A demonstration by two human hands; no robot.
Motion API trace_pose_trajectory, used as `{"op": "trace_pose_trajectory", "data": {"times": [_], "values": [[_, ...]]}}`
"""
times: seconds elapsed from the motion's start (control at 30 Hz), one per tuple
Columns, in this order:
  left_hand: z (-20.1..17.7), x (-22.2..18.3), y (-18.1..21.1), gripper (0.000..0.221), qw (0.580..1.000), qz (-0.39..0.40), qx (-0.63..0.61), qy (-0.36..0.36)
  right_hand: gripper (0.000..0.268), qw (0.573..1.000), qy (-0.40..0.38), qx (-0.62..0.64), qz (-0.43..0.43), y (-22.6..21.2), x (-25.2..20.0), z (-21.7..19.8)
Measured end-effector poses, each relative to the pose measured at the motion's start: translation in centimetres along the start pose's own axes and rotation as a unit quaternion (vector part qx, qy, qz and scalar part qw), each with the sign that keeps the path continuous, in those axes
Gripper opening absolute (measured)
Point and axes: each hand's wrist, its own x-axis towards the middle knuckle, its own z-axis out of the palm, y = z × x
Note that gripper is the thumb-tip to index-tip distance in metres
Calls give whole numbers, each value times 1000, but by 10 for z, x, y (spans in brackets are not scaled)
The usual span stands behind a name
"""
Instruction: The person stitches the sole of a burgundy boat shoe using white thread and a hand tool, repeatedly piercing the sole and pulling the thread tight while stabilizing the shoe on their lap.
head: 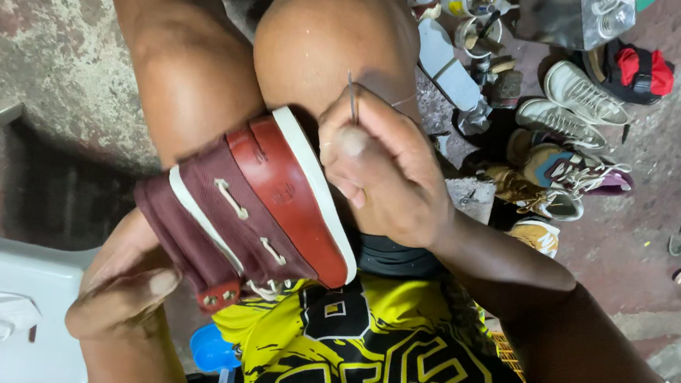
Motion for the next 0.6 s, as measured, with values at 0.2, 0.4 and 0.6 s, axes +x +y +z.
{"op": "trace_pose_trajectory", "data": {"times": [0.2,0.4,0.6], "values": [[59,12,-17,47,987,39,82,130,29,996,38,-29,-77,2,-14,2],[37,15,-51,56,983,122,-76,116,21,929,107,-331,-127,-17,-50,-21],[7,15,-82,79,970,182,-139,86,28,916,39,-372,-143,-24,-73,0]]}}
